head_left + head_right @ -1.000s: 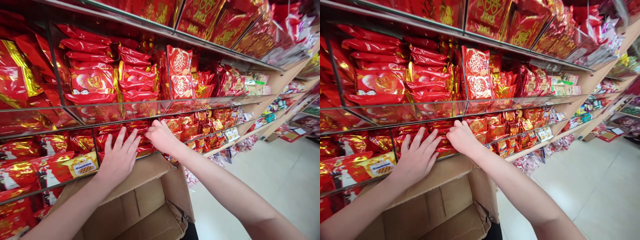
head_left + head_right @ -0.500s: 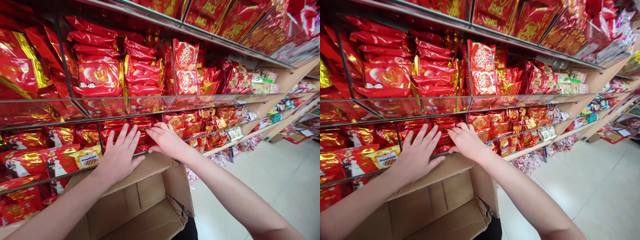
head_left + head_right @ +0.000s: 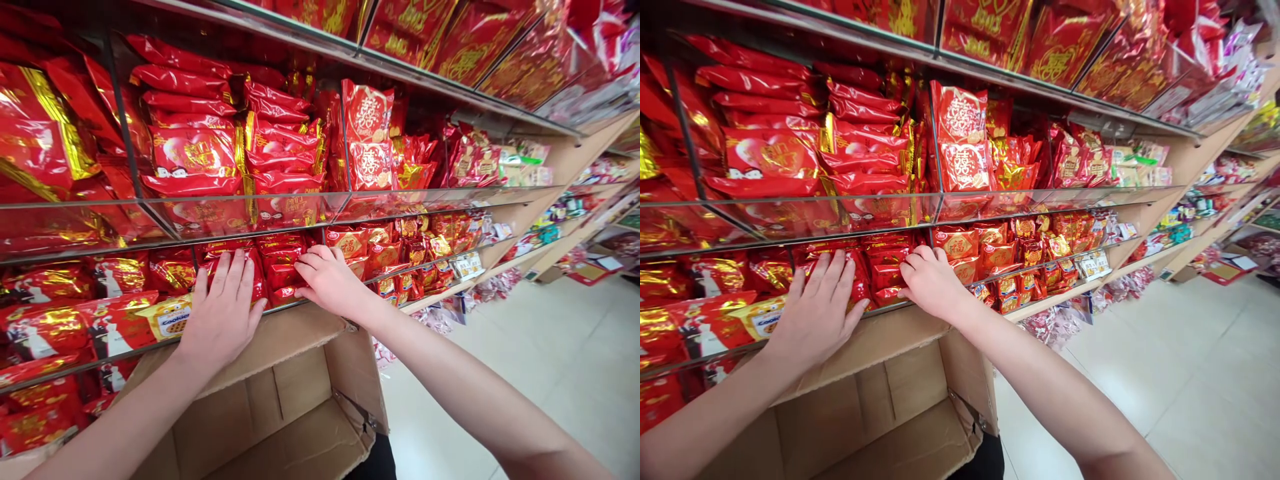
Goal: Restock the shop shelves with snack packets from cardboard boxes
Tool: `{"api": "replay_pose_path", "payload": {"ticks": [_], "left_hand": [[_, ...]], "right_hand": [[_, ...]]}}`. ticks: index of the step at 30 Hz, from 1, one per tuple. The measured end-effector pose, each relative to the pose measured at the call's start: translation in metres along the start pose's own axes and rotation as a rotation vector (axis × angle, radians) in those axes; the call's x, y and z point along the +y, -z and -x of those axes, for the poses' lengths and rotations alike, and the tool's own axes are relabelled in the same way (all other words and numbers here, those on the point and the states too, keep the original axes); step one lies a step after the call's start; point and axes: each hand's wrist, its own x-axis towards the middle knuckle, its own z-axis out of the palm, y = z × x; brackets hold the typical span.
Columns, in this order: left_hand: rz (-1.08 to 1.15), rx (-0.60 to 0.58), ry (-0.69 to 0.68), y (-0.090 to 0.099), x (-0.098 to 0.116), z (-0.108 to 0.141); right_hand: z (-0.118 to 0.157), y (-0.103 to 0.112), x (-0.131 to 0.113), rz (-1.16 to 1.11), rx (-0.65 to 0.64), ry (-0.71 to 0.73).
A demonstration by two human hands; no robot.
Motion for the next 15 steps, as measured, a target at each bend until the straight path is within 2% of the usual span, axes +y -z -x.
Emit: {"api": "replay_pose_path", "payload": {"ticks": [6, 10, 15], "left_hand": [[-0.013, -0.003, -0.090, -0.006, -0.008, 0.005], [0.002, 0.015, -0.086, -0.004, -0.008, 0.007], [0.058, 0.061, -0.066, 0.011, -0.004, 0.005]], "right_hand": [[0.012, -0.012, -0.008, 0.025, 0.026, 0.008], [0.019, -0.022, -0.014, 0.056, 0.048, -0.022], [0.023, -0.012, -0.019, 0.063, 0.065, -0.032]]}}
